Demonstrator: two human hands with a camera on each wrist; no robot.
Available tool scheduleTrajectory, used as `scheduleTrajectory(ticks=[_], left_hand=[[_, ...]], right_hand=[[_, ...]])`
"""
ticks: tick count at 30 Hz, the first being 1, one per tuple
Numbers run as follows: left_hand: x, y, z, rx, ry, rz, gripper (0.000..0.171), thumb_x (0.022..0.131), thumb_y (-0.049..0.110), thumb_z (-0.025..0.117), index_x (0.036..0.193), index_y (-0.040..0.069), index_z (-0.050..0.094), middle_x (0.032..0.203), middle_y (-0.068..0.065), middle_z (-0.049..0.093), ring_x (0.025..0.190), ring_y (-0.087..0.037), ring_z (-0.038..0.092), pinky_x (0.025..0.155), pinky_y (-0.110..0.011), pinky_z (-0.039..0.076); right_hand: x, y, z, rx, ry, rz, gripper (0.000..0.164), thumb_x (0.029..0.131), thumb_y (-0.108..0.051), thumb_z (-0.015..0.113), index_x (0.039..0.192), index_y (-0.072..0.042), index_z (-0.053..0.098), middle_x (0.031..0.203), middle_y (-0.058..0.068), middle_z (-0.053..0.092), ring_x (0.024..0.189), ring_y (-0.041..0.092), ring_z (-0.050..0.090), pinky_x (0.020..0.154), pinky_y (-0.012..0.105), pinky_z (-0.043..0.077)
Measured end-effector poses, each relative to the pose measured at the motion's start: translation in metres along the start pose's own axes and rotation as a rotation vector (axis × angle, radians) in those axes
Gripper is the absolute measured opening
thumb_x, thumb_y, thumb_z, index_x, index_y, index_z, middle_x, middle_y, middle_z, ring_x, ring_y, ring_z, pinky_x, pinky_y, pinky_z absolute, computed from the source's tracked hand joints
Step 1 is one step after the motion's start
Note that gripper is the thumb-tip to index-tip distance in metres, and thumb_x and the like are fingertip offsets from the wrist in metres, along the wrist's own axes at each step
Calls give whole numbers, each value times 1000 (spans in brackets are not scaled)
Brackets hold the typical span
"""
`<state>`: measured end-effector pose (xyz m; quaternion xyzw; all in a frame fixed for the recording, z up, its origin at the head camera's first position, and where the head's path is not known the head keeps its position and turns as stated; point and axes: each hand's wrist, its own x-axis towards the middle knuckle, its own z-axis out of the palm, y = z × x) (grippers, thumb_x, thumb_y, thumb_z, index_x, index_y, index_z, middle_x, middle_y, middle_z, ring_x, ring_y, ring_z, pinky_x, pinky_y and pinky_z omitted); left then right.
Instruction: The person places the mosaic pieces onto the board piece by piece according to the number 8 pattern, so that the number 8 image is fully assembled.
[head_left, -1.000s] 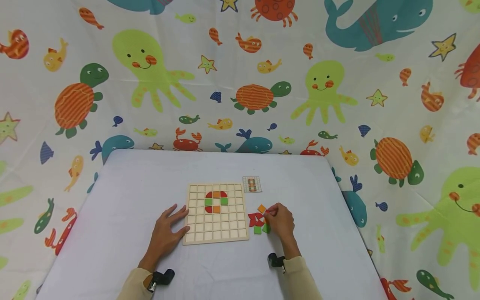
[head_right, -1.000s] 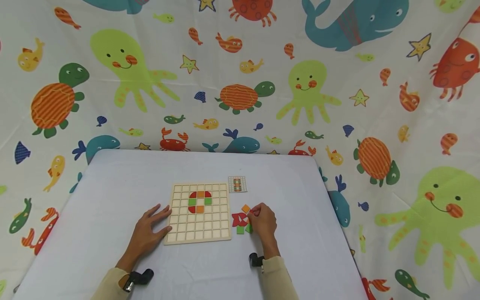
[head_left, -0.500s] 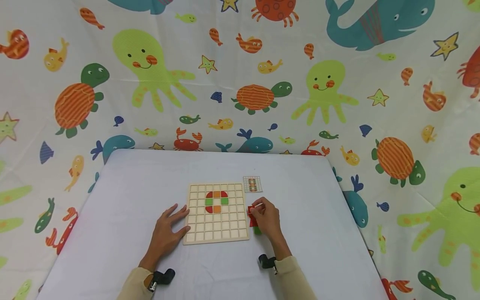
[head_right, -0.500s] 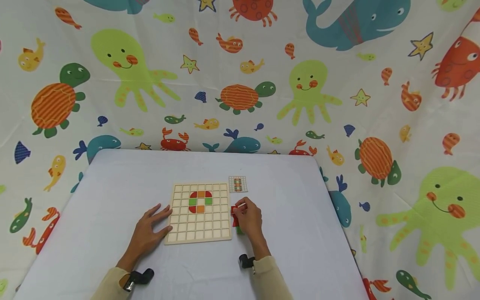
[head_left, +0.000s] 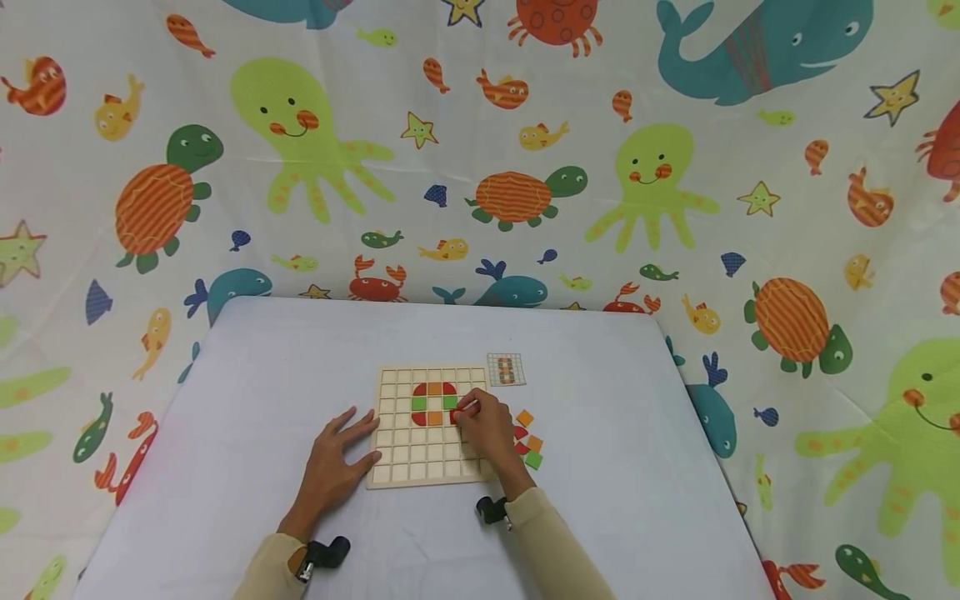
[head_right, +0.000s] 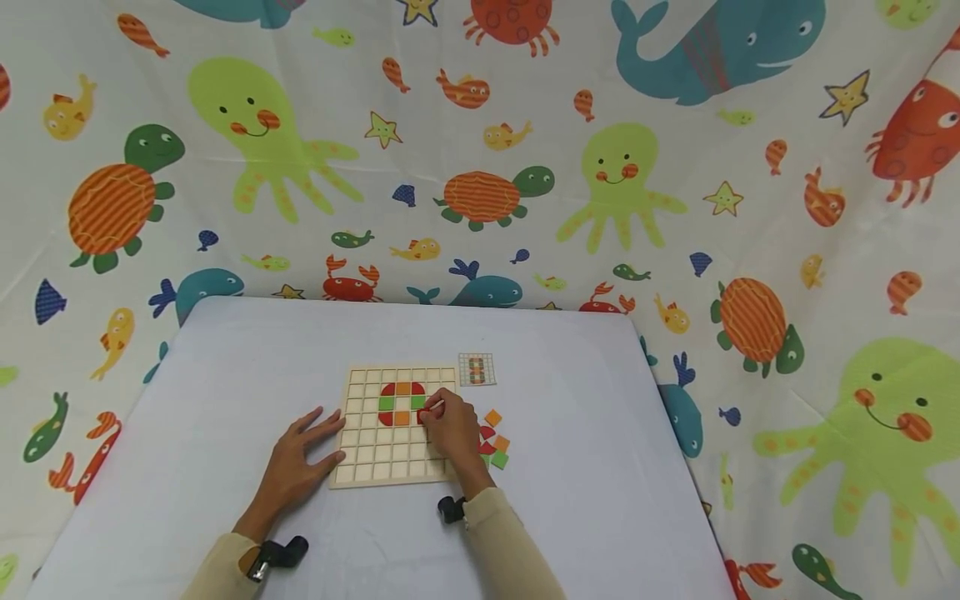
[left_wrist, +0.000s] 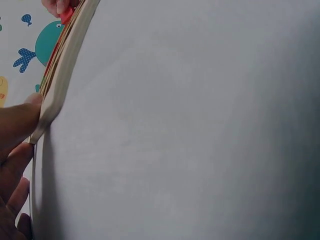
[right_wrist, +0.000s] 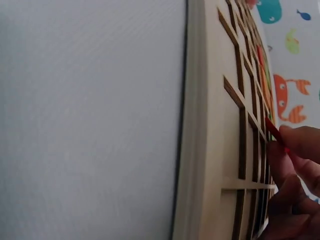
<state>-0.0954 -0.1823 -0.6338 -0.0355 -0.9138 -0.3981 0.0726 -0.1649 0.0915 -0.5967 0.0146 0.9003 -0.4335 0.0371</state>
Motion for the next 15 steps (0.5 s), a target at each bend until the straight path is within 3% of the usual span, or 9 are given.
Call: scheduleTrajectory(ticks=[6, 15], left_hand=[[0, 1, 0, 17, 20, 29, 59, 83, 13, 89, 139, 8, 70, 151, -14, 64, 150, -49, 44, 117, -76, 34], [0, 1, 0, 5, 13, 21, 59, 84, 11, 88, 140, 8, 70, 152, -14, 63, 151, -48, 43, 119, -75, 33]], right_hand=[[0, -6, 7, -76, 15, 38, 11, 94, -25, 81, 95, -23, 71, 72, -5, 64, 64, 12, 57, 54, 27, 41], [-1, -7, 12, -146, 36, -3, 12, 94, -27, 82, 94, -23, 71, 70, -8, 62, 62, 9, 55, 50, 25, 40]])
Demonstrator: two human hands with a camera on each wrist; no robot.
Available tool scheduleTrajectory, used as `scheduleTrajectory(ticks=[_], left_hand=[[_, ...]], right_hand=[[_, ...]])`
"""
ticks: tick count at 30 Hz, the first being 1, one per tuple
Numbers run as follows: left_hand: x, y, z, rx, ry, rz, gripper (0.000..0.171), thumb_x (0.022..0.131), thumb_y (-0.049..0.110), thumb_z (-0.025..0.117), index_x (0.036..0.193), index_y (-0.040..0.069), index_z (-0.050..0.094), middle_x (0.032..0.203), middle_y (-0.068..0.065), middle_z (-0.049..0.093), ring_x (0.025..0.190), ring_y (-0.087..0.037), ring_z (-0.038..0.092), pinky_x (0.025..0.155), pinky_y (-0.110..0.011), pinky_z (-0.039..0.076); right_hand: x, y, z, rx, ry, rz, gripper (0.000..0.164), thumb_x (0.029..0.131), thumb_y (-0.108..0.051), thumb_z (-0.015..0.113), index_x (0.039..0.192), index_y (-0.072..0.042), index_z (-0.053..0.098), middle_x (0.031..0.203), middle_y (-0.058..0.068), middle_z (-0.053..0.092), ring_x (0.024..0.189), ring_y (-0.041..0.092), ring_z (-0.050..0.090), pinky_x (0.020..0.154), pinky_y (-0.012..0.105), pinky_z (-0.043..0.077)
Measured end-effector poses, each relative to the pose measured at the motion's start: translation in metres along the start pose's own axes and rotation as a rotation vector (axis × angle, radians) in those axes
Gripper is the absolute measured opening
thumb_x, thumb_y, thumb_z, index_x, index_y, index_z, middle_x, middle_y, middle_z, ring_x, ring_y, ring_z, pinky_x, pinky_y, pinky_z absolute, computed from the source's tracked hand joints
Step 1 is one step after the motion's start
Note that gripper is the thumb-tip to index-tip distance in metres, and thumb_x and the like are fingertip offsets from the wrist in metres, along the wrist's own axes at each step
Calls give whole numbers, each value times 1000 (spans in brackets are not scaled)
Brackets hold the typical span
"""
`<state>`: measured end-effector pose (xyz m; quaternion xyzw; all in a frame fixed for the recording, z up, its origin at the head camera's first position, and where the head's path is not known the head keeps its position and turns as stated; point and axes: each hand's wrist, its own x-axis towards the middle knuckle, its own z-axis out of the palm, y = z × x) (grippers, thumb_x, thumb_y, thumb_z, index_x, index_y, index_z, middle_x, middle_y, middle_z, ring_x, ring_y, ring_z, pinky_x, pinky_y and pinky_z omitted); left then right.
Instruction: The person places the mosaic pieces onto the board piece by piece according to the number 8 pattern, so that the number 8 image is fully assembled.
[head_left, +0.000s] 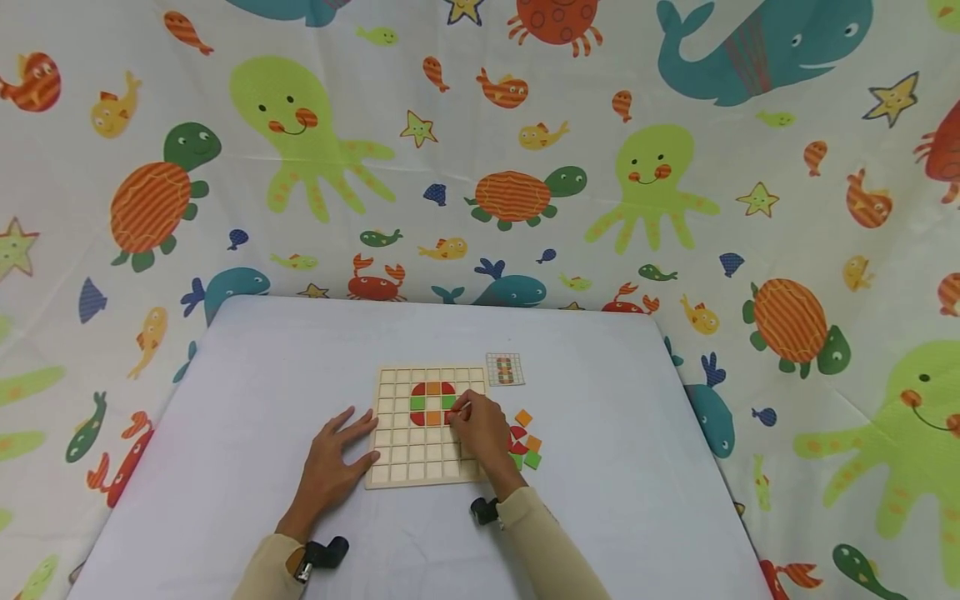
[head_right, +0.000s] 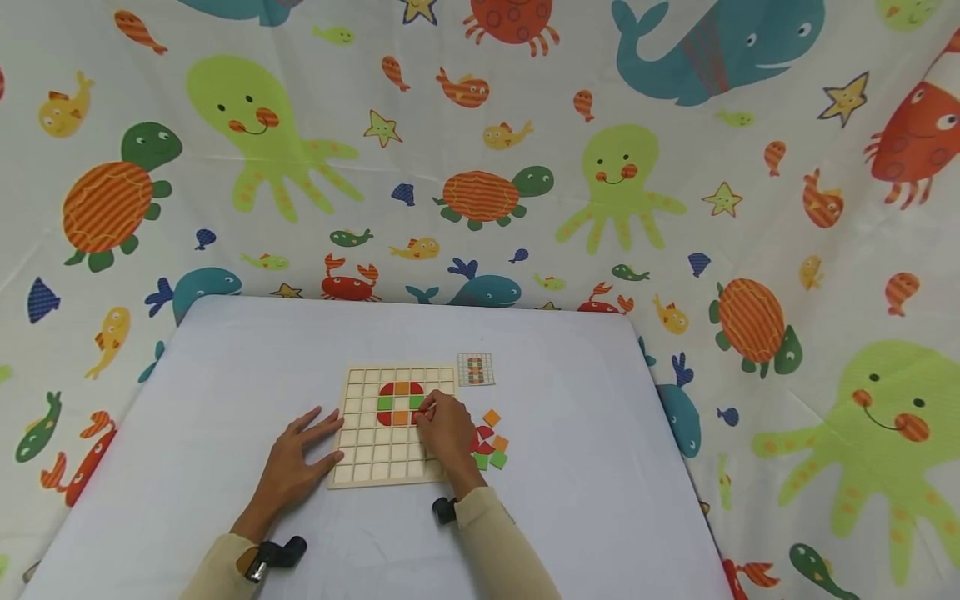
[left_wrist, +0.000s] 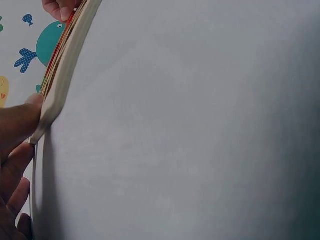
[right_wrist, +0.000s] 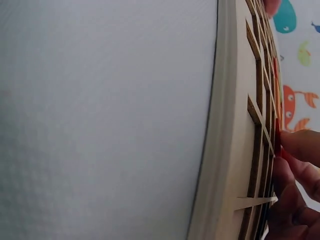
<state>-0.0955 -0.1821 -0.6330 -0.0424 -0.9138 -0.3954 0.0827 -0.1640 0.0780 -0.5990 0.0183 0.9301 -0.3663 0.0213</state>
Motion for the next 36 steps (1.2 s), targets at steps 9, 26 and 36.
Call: scheduleTrajectory(ticks=[9, 26, 36], left_hand=[[0, -1, 0, 7, -1, -11, 59, 85, 14, 88, 141, 8, 69, 152, -14, 63, 151, -48, 42, 118, -76, 32], [1, -1, 2, 9, -2, 4, 59, 84, 12, 87, 141, 8, 69, 153, -13, 63, 151, -48, 42, 118, -76, 32], [0, 0, 2, 10, -7, -5, 58, 86, 12, 87, 141, 9, 69, 153, -13, 62, 152, -48, 41, 119, -76, 31]], right_hand=[[4, 1, 7, -10, -21, -38, 9, 95, -27, 81, 93, -24, 73, 71, -8, 62, 62, 7, 53, 51, 24, 39], [-14, 46, -43, 150, 86, 47, 18, 87, -7, 83, 101, -17, 78, 84, -1, 70, 76, 12, 62, 64, 30, 48], [-26, 74, -72, 10, 157, 237, 20, 84, -19, 90, 100, -17, 77, 86, 1, 66, 80, 18, 59, 62, 29, 41]])
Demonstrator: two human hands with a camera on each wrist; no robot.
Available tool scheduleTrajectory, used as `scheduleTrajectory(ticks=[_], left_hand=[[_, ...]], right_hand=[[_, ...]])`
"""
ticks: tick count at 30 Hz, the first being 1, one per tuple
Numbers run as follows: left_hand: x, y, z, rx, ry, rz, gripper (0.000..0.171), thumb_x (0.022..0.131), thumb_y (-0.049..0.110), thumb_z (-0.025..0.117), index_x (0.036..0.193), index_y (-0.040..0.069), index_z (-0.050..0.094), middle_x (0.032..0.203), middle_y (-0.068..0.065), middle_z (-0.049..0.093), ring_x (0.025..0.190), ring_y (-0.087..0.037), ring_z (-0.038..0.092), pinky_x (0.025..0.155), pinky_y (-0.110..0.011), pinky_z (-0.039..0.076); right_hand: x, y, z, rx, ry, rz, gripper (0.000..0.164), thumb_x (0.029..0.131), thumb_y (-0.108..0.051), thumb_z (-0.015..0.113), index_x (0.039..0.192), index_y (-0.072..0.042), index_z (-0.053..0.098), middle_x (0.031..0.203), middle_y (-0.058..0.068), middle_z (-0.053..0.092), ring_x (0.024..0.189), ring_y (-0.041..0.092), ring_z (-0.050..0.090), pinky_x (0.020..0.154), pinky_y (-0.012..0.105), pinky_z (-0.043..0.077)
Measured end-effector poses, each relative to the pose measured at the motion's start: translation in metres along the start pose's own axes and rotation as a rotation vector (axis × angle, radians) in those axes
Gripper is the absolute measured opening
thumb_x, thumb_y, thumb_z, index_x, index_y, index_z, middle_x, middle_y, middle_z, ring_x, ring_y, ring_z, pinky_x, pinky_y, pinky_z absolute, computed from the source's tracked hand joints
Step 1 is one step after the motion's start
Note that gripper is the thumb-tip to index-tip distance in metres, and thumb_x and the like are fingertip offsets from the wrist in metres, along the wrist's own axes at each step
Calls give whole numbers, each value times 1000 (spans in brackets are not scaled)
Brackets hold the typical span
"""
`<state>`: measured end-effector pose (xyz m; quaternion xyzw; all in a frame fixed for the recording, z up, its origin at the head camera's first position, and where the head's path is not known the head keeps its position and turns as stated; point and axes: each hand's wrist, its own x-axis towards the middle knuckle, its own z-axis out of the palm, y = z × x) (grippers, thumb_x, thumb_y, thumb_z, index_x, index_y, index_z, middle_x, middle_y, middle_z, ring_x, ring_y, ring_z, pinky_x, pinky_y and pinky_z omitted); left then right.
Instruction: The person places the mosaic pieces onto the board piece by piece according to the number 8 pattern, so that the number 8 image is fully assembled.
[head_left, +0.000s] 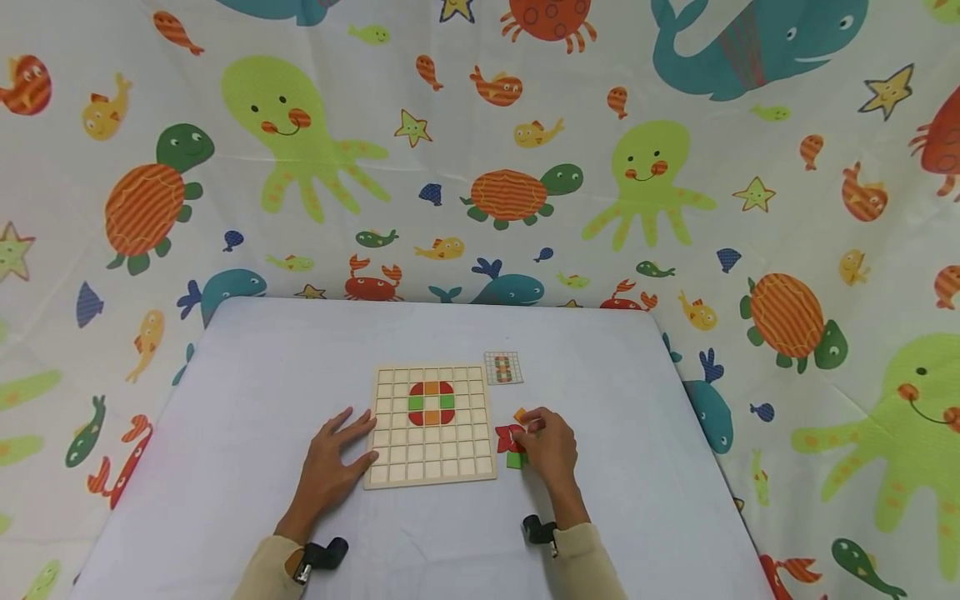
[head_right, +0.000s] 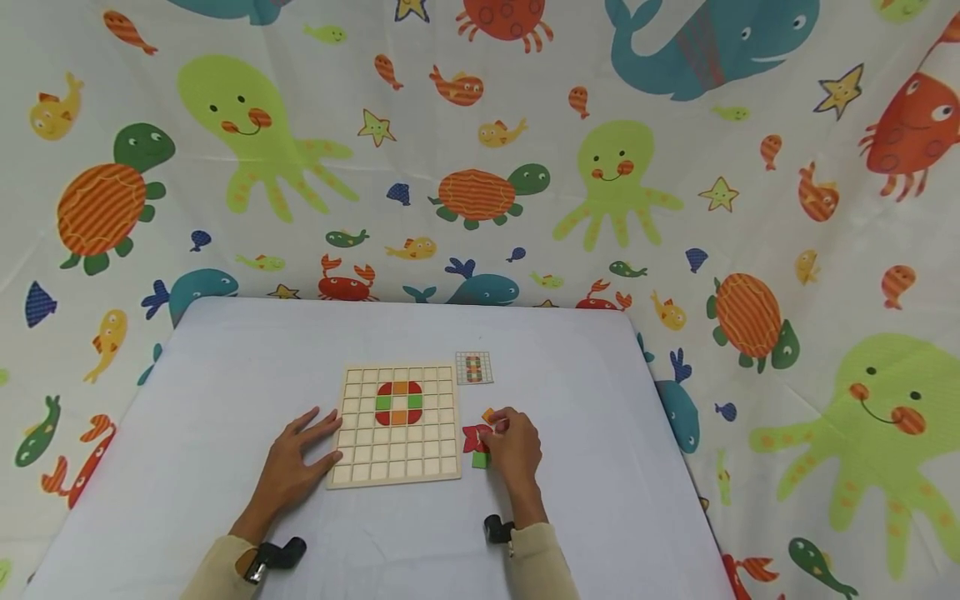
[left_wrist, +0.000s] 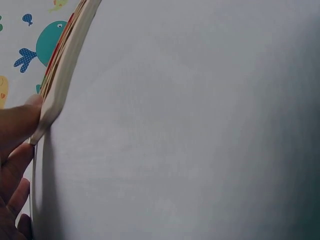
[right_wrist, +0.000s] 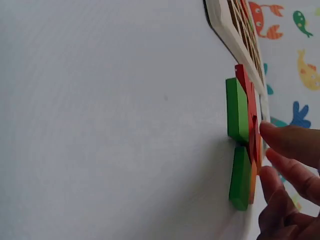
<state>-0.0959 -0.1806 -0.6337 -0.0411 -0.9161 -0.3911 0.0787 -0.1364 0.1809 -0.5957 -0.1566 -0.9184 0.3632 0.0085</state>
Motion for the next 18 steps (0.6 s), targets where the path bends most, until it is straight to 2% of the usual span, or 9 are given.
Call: scheduleTrajectory(ticks=[11, 18], left_hand=[[-1, -1, 2, 3, 7, -3, 58, 86, 15, 87, 141, 9, 69, 153, -13, 62, 151, -47, 42, 119, -76, 31], [-1, -2, 1, 0, -3, -10, 58, 86, 15, 86, 141, 9, 69, 154, -14, 62, 152, -48, 41, 119, -76, 31]], right_hand=[[-4, 0, -1, -91, 1, -1, 24, 83, -27, 92, 92, -13, 74, 85, 4, 62, 76, 19, 56, 59, 30, 40], [0, 1, 5, -6, -44, -36, 24, 87, -17, 88, 98, -13, 67, 89, 3, 67, 79, 18, 59, 61, 29, 42]])
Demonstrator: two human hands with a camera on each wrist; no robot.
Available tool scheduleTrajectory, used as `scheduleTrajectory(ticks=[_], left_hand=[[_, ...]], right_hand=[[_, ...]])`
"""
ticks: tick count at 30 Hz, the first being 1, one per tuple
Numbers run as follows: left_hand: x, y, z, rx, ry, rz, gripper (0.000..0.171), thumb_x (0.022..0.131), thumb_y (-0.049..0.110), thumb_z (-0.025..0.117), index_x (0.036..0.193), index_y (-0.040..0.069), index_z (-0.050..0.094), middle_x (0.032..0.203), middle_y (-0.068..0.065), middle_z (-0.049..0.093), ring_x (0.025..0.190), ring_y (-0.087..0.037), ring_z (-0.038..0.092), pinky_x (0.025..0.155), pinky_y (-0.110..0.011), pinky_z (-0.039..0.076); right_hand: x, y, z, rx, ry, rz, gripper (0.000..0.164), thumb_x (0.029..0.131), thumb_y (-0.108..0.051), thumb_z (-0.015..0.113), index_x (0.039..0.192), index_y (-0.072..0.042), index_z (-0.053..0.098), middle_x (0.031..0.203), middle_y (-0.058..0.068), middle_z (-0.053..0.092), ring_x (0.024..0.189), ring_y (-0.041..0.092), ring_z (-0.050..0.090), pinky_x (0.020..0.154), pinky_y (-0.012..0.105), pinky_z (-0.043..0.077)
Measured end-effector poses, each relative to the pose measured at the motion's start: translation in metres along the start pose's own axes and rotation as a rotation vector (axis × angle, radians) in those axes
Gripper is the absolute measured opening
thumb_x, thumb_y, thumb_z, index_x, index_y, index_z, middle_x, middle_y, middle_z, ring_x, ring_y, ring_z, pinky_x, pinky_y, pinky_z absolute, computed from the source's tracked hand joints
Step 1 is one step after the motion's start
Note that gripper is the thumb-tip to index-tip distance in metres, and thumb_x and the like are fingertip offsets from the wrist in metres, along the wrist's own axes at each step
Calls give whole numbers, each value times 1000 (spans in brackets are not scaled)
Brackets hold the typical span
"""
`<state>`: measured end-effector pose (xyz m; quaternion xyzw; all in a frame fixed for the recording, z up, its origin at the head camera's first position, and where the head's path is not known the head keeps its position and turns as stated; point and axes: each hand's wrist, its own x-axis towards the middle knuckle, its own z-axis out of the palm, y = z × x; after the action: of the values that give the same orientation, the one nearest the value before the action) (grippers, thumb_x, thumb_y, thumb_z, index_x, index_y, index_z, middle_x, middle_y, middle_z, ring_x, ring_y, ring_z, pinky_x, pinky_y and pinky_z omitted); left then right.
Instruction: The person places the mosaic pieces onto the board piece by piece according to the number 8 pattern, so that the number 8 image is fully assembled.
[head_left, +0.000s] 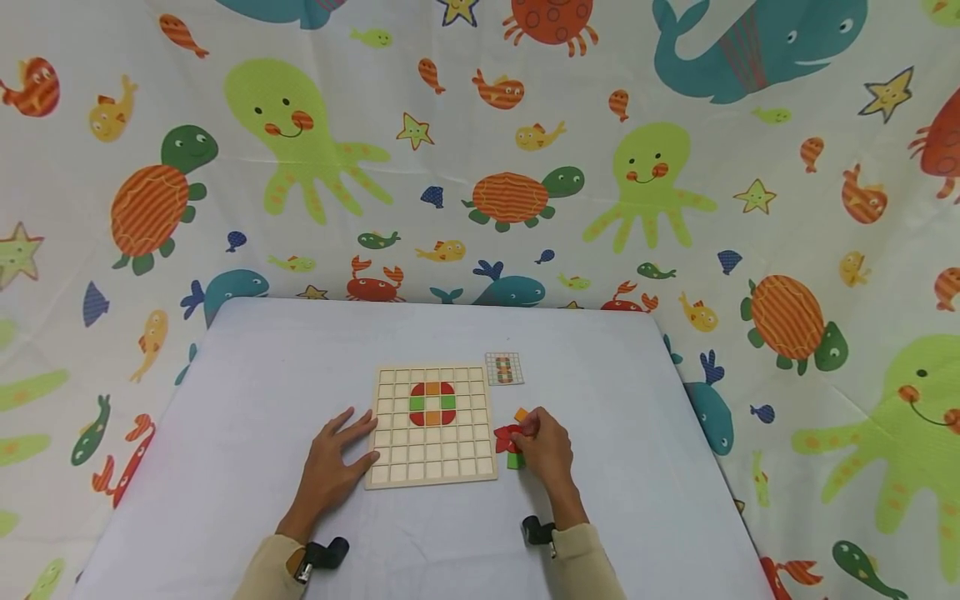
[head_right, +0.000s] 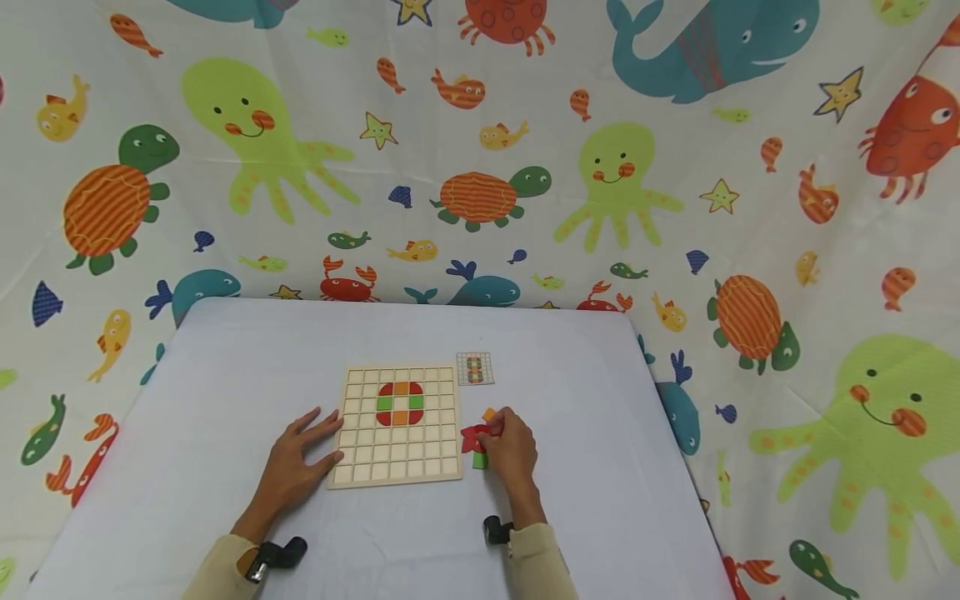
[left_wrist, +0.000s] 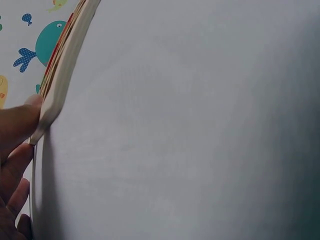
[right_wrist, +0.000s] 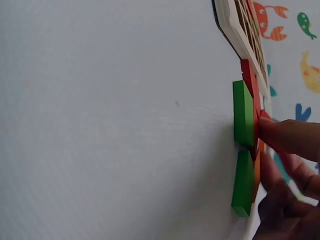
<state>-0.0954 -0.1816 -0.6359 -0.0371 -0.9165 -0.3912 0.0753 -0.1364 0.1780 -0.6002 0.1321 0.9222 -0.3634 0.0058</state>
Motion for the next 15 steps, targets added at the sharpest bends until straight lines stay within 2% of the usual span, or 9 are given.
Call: scheduleTrajectory(ticks=[10, 15], left_hand=[[-1, 0, 0, -2, 10, 10, 58, 86, 15, 86, 141, 9, 69, 152, -12, 63, 151, -47, 42, 118, -75, 33], [0, 0, -1, 3, 0, 9, 58, 86, 15, 86, 142, 9, 69, 152, -11, 63, 152, -46, 42, 118, -75, 33]], right_hand=[[-5, -16, 19, 167, 50, -110, 18, 92, -10, 81, 103, -19, 69, 88, 0, 67, 73, 13, 54, 58, 26, 41], [-11, -32, 30, 228, 22, -175, 17, 92, -9, 81, 101, -20, 71, 85, -2, 66, 70, 10, 54, 59, 22, 44]])
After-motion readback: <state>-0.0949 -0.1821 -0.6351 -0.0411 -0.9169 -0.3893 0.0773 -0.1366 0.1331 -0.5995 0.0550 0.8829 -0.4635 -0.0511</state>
